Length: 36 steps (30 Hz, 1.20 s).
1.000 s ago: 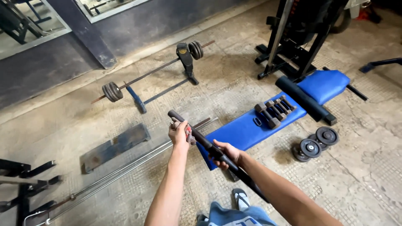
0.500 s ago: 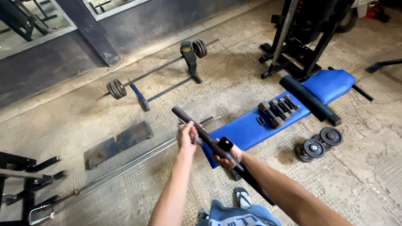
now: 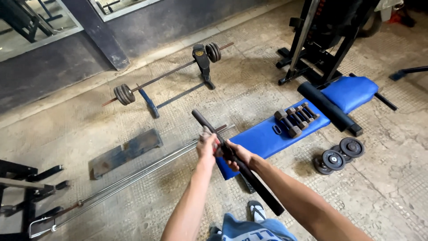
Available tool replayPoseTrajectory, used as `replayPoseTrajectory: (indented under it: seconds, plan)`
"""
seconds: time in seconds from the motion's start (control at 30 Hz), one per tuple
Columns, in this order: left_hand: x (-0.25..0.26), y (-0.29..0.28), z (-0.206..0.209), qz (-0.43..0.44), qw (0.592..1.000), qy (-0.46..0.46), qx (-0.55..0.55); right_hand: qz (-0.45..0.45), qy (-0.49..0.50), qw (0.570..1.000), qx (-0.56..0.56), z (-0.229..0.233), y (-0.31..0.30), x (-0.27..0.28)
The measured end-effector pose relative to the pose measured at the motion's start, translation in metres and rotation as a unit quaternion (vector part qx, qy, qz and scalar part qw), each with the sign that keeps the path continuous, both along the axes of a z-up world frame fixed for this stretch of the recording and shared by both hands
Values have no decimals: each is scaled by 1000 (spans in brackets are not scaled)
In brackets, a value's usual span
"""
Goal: Clean various gym machines and organize weight plates using a cloth.
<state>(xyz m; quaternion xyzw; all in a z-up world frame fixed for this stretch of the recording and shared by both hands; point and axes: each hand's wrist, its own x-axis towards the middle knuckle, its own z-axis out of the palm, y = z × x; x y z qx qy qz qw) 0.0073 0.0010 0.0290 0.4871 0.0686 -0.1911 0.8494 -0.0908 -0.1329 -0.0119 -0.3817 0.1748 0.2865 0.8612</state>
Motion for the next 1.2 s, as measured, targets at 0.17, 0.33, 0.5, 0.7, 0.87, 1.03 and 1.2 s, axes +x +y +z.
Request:
replayPoseTrajectory:
  seconds: [0.17, 0.33, 0.5, 0.7, 0.87, 1.03, 1.2]
  plan:
    - [39, 11, -10, 29, 998, -35, -51, 44, -8, 999, -6, 19, 12, -25]
    - [78, 24, -6, 162, 985, -40, 43, 118, 29, 991, 58, 4, -1, -37]
    - [7, 12, 6, -48, 991, -55, -113, 115, -48, 967, 220, 3, 4, -35]
    - [-8, 12, 10, -142, 982, -64, -106, 132, -78, 937, 314, 9, 1, -33]
    - [4, 16, 70, -57, 993, -30, -95, 124, -91, 934, 323, 13, 16, -41]
    - [-17, 9, 20, -18, 998, -41, -38, 83, -79, 953, 282, -9, 9, -33]
    - [-8, 3, -36, -75, 995, -10, 58, 125, -89, 940, 306, -36, -11, -5]
